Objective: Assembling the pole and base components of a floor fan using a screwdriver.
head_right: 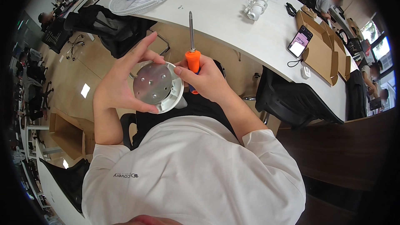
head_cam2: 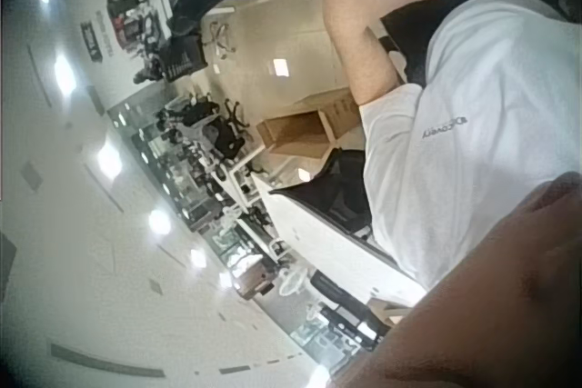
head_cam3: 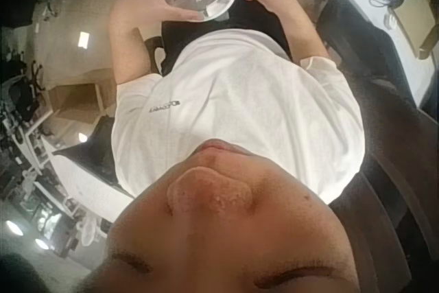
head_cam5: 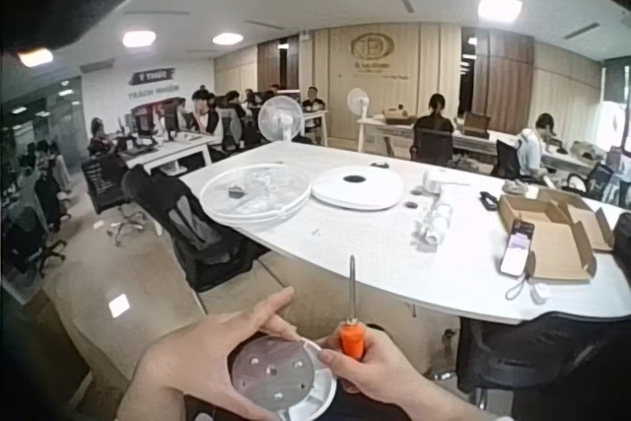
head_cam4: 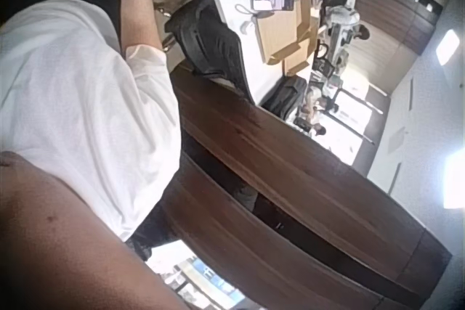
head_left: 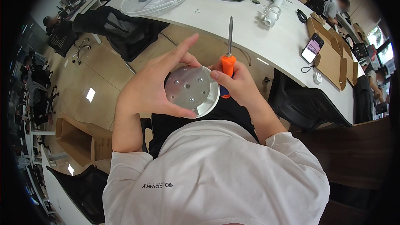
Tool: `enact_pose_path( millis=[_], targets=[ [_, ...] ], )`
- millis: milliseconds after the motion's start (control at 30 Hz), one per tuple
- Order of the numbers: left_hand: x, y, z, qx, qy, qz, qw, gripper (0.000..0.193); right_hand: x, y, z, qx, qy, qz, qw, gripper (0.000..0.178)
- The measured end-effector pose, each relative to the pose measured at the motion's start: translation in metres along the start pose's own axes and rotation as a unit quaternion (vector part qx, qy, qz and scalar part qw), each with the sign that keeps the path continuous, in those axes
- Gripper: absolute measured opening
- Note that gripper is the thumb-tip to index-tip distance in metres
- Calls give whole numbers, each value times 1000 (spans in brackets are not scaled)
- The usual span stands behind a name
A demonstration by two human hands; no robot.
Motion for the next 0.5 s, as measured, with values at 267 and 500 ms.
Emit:
enact_pose_path(
  millis=[267, 500],
  targets=[
    [0, -7, -3, 11, -20, -30, 999, 148, -1, 5, -6, 22, 18, 5, 1000, 30],
    [-3, -23, -7, 7, -12, -8, 1000, 148, -7, 11, -16, 31, 27, 18, 999, 31]
  ],
)
Point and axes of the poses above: each hand's wrist, its own z-axis away from the middle knuckle, its own x-axis out of the palm, y = z × x, the point moved 7 cm from there along -z, towards the middle knuckle, and after that the axes turned 2 degrees about -y, right-handed, at the moved point
